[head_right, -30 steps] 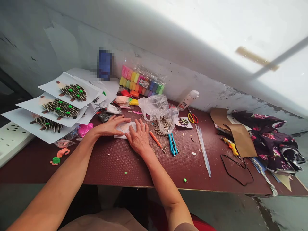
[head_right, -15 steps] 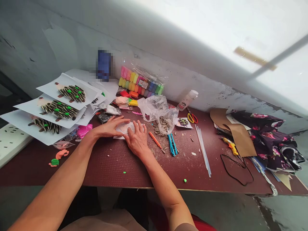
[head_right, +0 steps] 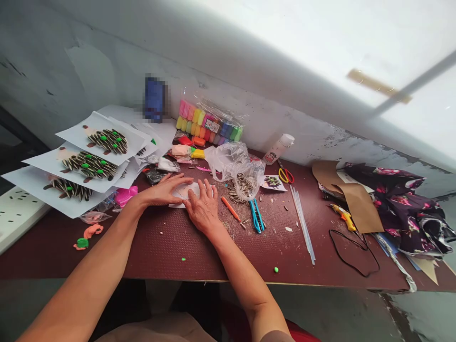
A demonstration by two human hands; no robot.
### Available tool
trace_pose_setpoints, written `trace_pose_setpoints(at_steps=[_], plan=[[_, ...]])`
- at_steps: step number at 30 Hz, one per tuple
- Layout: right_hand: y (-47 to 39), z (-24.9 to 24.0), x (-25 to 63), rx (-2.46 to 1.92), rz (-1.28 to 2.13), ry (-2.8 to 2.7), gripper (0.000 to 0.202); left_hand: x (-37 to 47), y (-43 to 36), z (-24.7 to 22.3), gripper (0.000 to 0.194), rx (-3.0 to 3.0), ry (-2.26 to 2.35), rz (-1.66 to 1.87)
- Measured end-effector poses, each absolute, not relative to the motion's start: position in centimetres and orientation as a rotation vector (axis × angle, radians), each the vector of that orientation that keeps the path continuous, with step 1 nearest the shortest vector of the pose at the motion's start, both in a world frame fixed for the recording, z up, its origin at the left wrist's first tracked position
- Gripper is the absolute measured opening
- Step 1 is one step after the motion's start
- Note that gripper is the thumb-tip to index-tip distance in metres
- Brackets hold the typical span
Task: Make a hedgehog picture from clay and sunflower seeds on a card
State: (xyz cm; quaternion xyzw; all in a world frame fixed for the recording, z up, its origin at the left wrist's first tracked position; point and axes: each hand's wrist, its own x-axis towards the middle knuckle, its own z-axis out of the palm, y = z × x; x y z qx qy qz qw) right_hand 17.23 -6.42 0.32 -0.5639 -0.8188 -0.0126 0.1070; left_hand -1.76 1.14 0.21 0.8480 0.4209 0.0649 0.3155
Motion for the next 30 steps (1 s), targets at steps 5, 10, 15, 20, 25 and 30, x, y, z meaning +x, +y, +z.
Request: trace_pose_setpoints(at_steps=[5,10,15,20,25,30], plan=[[-6.1,0.5,17.3,-1.693,-0.023,-2.381,0.036,-1.7,1.1,0.6,0.081,2.215,1.129,0.127],[-5.9,0.6,17.5,-1.729,0.003,-2.378,0.038,-1.7,1.0,0.3,0.078,2.218,1.144,0.165],[-5.7,0.4,17.8,-1.731,0.026,-2.35,0.036,-1.5,1.2,-0.4,0.07,2.226,1.27,0.391],[-5.7,0.2,18.2,-1.721,0.042,-2.334,0.035,-1.6,1.8,-0.9,0.062,2.241,1.311,0.626],[-5.6,-0.1,18.4,-1.68,0.064,-2.311,0.032,-1.7,2.0,-1.2,0.05,2.221,1.513,0.601],[-5.2,-0.5,19.0,-1.648,0.105,-2.24,0.034,-1.5,1.9,-1.2,0.037,2.232,1.558,0.537]])
